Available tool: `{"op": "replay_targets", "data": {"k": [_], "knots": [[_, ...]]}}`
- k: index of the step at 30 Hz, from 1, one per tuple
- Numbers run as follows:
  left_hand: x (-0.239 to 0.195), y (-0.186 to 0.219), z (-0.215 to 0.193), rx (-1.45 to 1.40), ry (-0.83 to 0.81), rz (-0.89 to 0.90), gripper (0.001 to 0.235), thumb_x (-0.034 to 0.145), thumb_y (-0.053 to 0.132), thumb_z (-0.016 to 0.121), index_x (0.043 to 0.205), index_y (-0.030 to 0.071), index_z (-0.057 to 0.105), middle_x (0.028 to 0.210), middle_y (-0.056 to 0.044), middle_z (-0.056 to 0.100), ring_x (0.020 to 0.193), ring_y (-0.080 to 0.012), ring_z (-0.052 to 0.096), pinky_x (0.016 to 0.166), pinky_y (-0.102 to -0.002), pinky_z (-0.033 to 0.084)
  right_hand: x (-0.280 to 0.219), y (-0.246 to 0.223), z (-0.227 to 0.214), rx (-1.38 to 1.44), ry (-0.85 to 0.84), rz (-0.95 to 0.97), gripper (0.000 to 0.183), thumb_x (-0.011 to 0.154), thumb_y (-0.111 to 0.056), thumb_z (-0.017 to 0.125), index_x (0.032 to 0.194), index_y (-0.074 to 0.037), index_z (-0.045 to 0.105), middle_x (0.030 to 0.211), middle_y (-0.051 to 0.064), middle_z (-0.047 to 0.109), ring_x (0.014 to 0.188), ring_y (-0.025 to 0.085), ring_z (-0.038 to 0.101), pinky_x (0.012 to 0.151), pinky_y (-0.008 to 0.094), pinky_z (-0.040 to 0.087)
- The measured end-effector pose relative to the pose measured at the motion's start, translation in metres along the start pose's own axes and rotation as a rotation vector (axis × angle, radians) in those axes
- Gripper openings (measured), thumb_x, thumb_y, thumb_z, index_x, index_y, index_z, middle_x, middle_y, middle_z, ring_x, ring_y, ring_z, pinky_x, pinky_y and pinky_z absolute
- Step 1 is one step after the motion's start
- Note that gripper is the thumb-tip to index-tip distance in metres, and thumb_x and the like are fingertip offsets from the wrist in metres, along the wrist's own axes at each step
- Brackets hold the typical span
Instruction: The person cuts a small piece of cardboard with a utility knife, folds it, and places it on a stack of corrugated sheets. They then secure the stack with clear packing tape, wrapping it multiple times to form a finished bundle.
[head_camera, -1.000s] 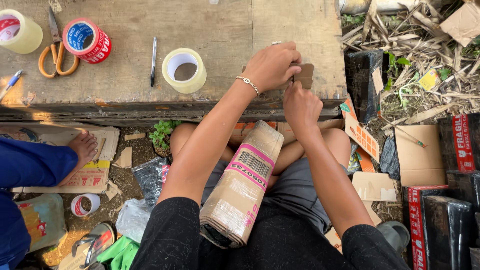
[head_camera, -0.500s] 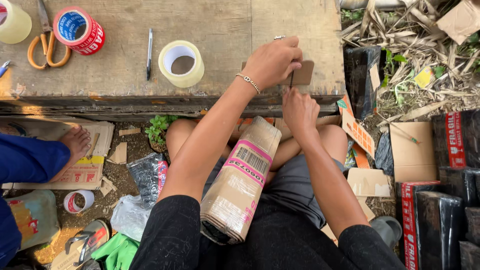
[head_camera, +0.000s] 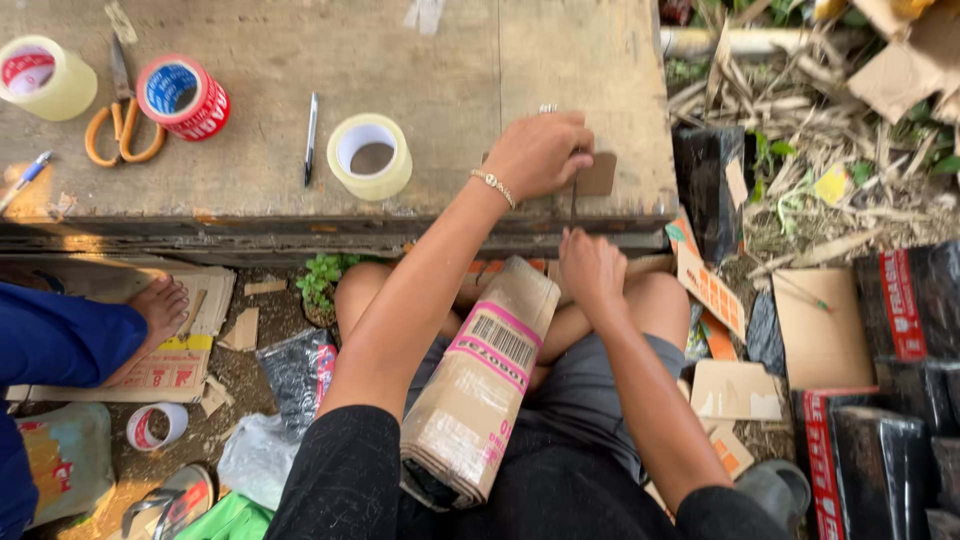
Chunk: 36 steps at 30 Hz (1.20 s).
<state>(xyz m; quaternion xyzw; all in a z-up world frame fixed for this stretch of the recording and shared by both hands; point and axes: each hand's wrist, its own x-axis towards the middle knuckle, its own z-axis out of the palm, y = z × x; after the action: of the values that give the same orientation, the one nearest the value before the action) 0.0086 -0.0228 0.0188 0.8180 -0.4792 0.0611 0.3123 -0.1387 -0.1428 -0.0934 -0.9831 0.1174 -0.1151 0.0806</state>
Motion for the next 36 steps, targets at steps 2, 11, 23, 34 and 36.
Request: {"op": "replay_targets", "data": {"k": [2, 11, 23, 34, 36], "knots": [[-0.001, -0.001, 0.002, 0.065, -0.027, -0.021, 0.013, 0.091, 0.027, 0.074, 0.093, 0.014, 0.072, 0.094, -0.003, 0.069, 0.089, -0.029, 0.069, 0.072, -0.045, 0.054, -0.004, 0.003, 0.001, 0.046, -0.023, -0.002, 0.042, 0.105, -0.032, 0.054, 0.075, -0.006, 0.068, 0.068, 0.025, 0.068, 0.063, 0.047, 0.068, 0.058, 0.056, 0.055], [-0.002, 0.008, 0.008, 0.225, -0.14, -0.031, 0.019, 0.09, 0.031, 0.074, 0.091, 0.011, 0.071, 0.091, -0.005, 0.072, 0.086, -0.0293, 0.071, 0.068, -0.044, 0.055, -0.021, 0.0, -0.044, 0.048, -0.021, -0.001, 0.043, 0.105, -0.034, 0.053, 0.076, -0.006, 0.069, 0.065, 0.023, 0.067, 0.058, 0.045, 0.067, 0.054, 0.055, 0.053], [0.006, -0.002, 0.006, 0.127, -0.199, -0.096, 0.021, 0.088, 0.031, 0.076, 0.091, 0.01, 0.073, 0.084, -0.013, 0.073, 0.084, -0.0344, 0.07, 0.07, -0.048, 0.053, -0.007, -0.009, -0.088, -0.001, 0.002, -0.056, 0.042, 0.107, -0.033, 0.054, 0.075, -0.009, 0.068, 0.063, 0.022, 0.067, 0.057, 0.044, 0.067, 0.052, 0.053, 0.053], [0.004, 0.001, 0.0, 0.082, -0.203, -0.083, 0.017, 0.086, 0.028, 0.076, 0.086, 0.01, 0.074, 0.082, -0.012, 0.073, 0.082, -0.035, 0.07, 0.068, -0.048, 0.053, 0.037, -0.01, -0.044, -0.037, 0.035, -0.072, 0.038, 0.103, -0.028, 0.058, 0.072, -0.008, 0.067, 0.064, 0.021, 0.068, 0.059, 0.041, 0.069, 0.051, 0.05, 0.054], [0.003, 0.002, 0.004, 0.087, -0.159, -0.062, 0.015, 0.084, 0.026, 0.077, 0.084, 0.011, 0.075, 0.081, -0.011, 0.073, 0.081, -0.0348, 0.07, 0.068, -0.048, 0.054, 0.035, -0.011, -0.03, -0.071, 0.056, -0.048, 0.037, 0.103, -0.026, 0.058, 0.07, -0.009, 0.065, 0.062, 0.02, 0.067, 0.057, 0.04, 0.069, 0.05, 0.05, 0.053]]}}
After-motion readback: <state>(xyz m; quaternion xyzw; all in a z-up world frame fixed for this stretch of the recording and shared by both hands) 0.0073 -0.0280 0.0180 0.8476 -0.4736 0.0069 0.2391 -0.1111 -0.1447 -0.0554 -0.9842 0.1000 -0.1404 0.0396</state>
